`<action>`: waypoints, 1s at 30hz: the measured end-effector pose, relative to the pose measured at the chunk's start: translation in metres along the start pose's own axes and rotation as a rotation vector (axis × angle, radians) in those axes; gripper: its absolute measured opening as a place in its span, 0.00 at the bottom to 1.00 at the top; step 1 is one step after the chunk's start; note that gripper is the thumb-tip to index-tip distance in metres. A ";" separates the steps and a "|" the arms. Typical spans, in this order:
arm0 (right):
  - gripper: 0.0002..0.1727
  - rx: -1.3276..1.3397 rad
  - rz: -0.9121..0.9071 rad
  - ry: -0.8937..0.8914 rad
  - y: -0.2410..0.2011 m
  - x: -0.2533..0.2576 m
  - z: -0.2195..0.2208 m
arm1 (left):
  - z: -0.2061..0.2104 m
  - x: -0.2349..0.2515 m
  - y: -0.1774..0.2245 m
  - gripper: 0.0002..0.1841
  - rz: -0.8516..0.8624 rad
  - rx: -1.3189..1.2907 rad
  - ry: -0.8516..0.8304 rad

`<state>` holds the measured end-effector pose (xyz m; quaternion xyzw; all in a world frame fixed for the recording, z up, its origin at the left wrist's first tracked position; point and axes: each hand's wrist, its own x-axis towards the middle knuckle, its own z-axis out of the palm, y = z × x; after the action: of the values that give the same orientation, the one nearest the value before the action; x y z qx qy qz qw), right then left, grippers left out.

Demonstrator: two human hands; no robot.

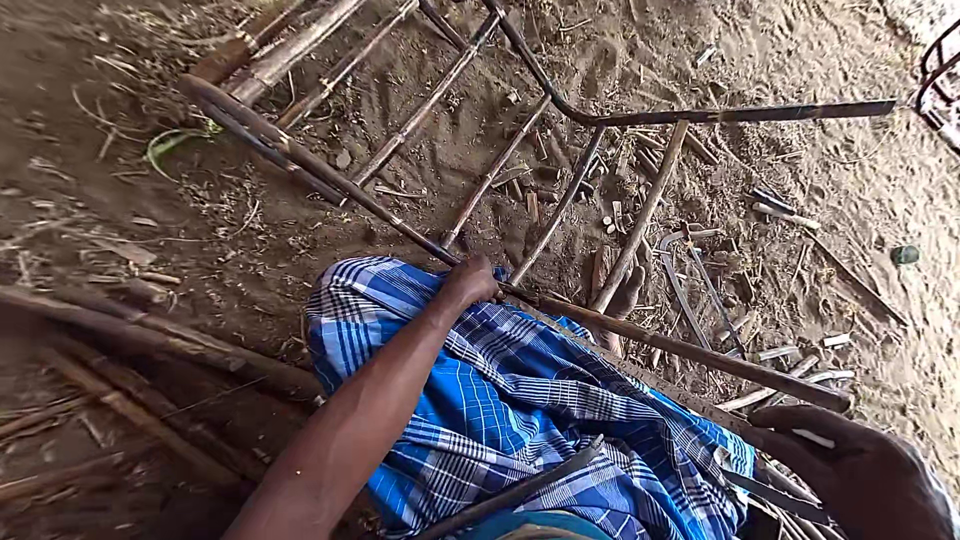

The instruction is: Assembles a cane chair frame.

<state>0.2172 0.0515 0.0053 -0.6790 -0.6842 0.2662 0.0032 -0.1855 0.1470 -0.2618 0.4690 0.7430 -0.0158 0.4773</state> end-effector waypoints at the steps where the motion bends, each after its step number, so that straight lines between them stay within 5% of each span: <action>1: 0.12 -0.011 -0.006 0.003 0.001 0.001 0.000 | 0.000 0.001 0.000 0.26 -0.003 0.009 0.005; 30: 0.08 0.233 -0.226 0.083 -0.009 -0.008 -0.017 | 0.005 -0.005 0.005 0.21 -0.098 0.001 0.066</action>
<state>0.2154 0.0511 0.0258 -0.6033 -0.7199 0.3135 0.1399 -0.1781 0.1437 -0.2592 0.4326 0.7805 -0.0242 0.4507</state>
